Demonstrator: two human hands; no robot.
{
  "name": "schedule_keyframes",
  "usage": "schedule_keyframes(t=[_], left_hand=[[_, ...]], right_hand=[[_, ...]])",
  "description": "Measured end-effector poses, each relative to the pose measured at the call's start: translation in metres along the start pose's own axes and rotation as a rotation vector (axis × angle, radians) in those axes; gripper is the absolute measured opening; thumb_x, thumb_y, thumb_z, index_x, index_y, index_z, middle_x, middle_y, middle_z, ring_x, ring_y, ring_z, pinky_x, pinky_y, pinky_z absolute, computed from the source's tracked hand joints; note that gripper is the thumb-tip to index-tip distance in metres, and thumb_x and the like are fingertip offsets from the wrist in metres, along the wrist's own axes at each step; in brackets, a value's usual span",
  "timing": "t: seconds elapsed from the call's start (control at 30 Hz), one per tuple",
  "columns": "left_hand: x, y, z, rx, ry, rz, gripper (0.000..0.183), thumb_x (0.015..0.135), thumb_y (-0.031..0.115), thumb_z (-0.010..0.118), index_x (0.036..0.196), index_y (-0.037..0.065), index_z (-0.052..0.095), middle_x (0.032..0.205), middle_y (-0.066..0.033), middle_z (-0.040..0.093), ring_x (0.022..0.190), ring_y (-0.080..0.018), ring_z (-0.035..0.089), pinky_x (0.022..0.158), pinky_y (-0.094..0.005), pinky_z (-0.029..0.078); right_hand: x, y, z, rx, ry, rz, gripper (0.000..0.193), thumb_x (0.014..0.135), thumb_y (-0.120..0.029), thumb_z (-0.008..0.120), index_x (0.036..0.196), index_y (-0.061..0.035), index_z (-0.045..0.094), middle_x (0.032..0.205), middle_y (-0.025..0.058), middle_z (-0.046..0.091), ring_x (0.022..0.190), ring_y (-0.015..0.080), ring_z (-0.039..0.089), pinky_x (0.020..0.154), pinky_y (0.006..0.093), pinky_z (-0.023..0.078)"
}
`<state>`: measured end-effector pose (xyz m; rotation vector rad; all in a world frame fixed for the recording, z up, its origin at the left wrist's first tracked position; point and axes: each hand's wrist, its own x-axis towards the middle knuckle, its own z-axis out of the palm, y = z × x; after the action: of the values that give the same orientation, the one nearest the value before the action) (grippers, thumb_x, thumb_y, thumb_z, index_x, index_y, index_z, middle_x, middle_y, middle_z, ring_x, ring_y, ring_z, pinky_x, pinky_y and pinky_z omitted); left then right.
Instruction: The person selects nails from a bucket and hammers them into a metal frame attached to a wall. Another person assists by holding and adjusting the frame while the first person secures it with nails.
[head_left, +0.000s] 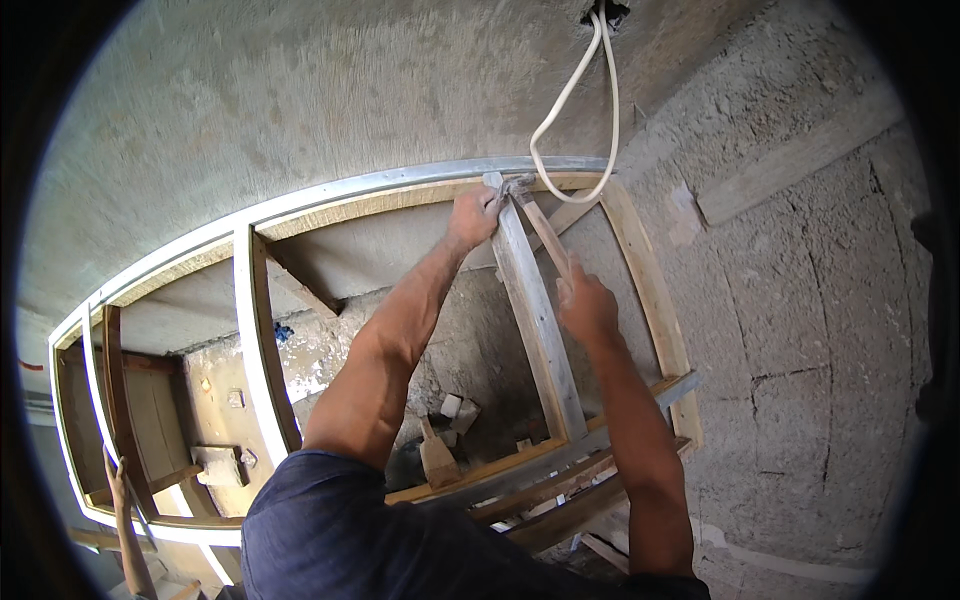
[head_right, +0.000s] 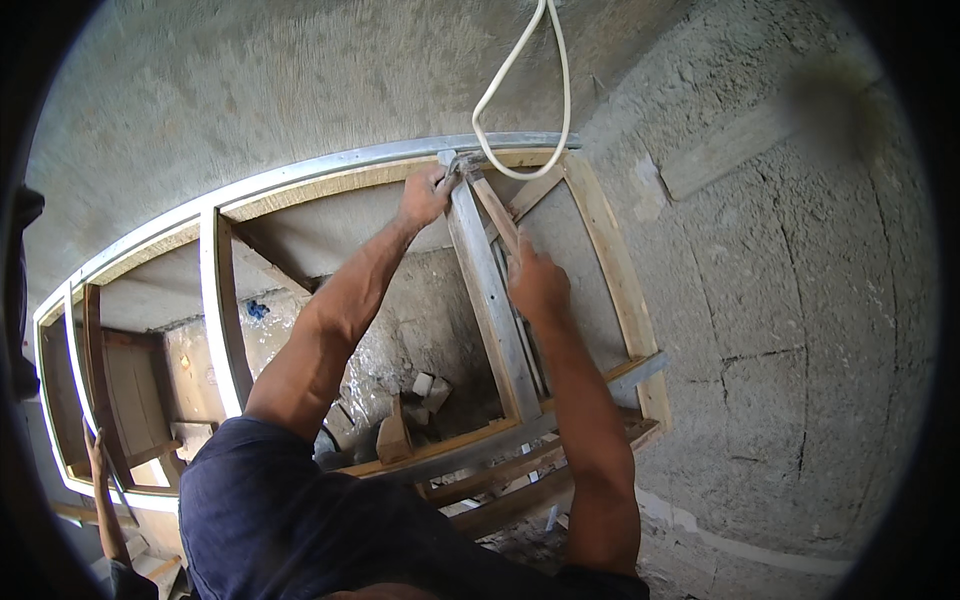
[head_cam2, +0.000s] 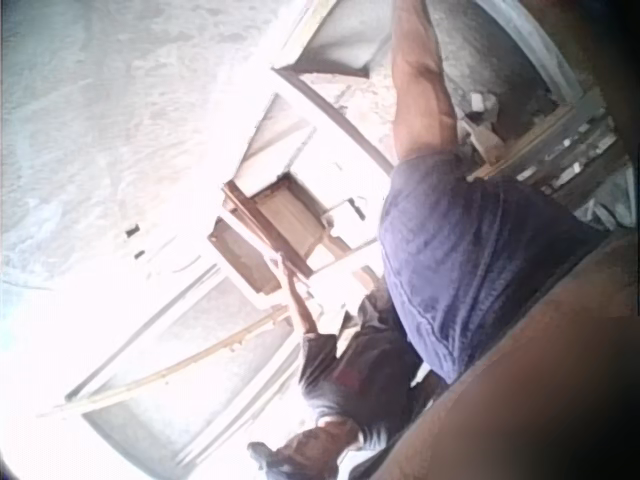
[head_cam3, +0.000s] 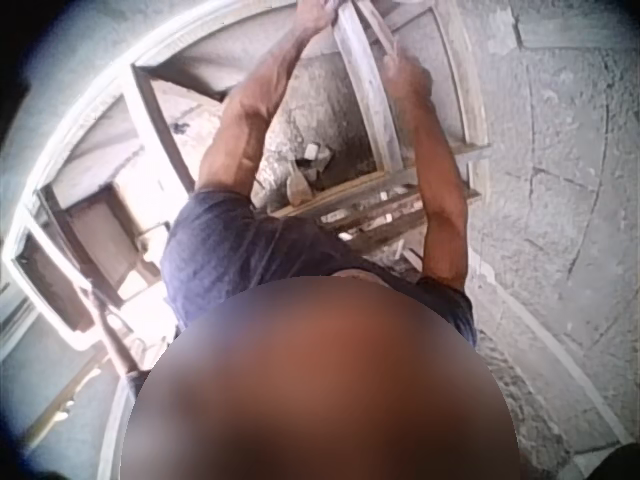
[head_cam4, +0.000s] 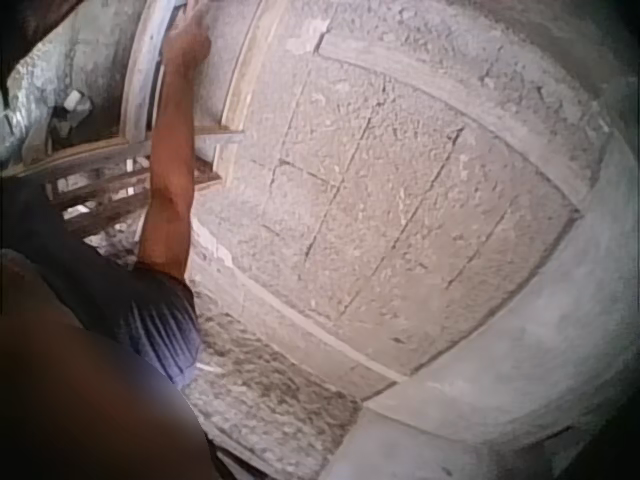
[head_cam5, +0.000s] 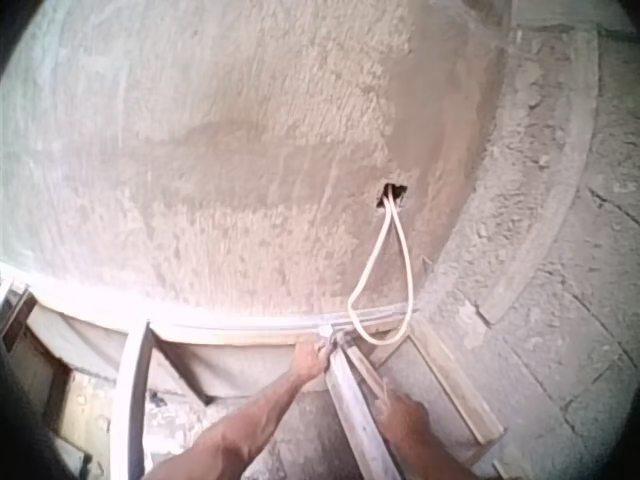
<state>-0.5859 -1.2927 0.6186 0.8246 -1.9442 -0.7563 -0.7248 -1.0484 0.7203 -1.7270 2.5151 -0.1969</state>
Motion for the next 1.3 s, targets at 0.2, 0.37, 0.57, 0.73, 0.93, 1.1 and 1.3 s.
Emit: schedule_keyframes(t=[0.2,0.37,0.57,0.73,0.93,1.1,1.3], left_hand=[[0.001,-0.001,-0.001,-0.086,0.077,0.07,0.03,0.097,0.03,0.069,0.094,0.0,0.072,0.087,-0.0198,0.068,0.084,-0.0388,0.066,0.077,-0.0461,0.051],[0.003,-0.002,-0.002,-0.005,-0.04,-0.052,0.03,0.098,0.031,0.068,0.097,0.002,0.074,0.09,-0.0195,0.07,0.087,-0.037,0.068,0.079,-0.0435,0.052],[-0.015,0.021,-0.001,-0.147,0.122,-0.298,0.037,0.092,0.034,0.074,0.118,0.006,0.073,0.097,-0.0224,0.073,0.092,-0.0365,0.072,0.085,-0.045,0.055],[-0.073,0.062,0.027,0.1,0.407,-0.484,0.085,0.088,0.052,0.077,0.152,0.003,0.051,0.114,-0.0284,0.074,0.11,-0.0416,0.073,0.097,-0.0465,0.056],[-0.09,0.074,0.026,-0.188,0.098,-0.478,0.095,0.089,0.055,0.075,0.161,0.006,0.04,0.125,-0.0287,0.072,0.114,-0.042,0.072,0.101,-0.0458,0.055],[-0.089,0.075,0.024,-0.15,0.054,-0.48,0.09,0.092,0.058,0.07,0.162,0.01,0.04,0.116,-0.0309,0.073,0.108,-0.044,0.073,0.096,-0.0472,0.056],[-0.086,0.074,0.022,-0.149,-0.037,-0.537,0.087,0.094,0.059,0.066,0.162,0.011,0.04,0.112,-0.0319,0.073,0.106,-0.0457,0.073,0.094,-0.0481,0.056]], right_hand=[[-0.001,0.006,0.01,0.055,0.066,-0.025,0.063,0.101,-0.03,0.063,0.157,-0.0126,0.044,0.101,0.026,0.071,0.09,0.048,0.071,0.083,0.0568,0.057],[0.002,0.01,0.016,0.117,0.164,-0.077,0.063,0.099,-0.03,0.065,0.156,-0.0107,0.045,0.099,0.0269,0.072,0.089,0.0486,0.071,0.08,0.0564,0.057],[0.001,0.006,0.01,0.158,0.173,-0.058,0.063,0.099,-0.027,0.066,0.156,-0.0108,0.045,0.098,0.0279,0.072,0.089,0.0487,0.071,0.08,0.0557,0.057],[0.003,0.003,0.007,0.208,0.191,-0.093,0.064,0.099,-0.026,0.066,0.156,-0.0092,0.045,0.097,0.0275,0.072,0.089,0.0491,0.07,0.081,0.0564,0.057],[0.009,0.014,0.016,0.222,0.234,-0.095,0.067,0.097,-0.025,0.068,0.159,-0.0134,0.042,0.099,0.0275,0.072,0.091,0.049,0.07,0.083,0.0569,0.056],[0.007,0.018,0.022,0.094,0.065,-0.08,0.067,0.097,-0.026,0.068,0.159,-0.0165,0.043,0.099,0.0273,0.072,0.093,0.0488,0.07,0.083,0.0577,0.056],[0.012,0.016,0.022,0.051,0.046,-0.038,0.069,0.098,-0.029,0.066,0.161,-0.0177,0.041,0.102,0.0272,0.071,0.093,0.0468,0.071,0.081,0.0589,0.056]])
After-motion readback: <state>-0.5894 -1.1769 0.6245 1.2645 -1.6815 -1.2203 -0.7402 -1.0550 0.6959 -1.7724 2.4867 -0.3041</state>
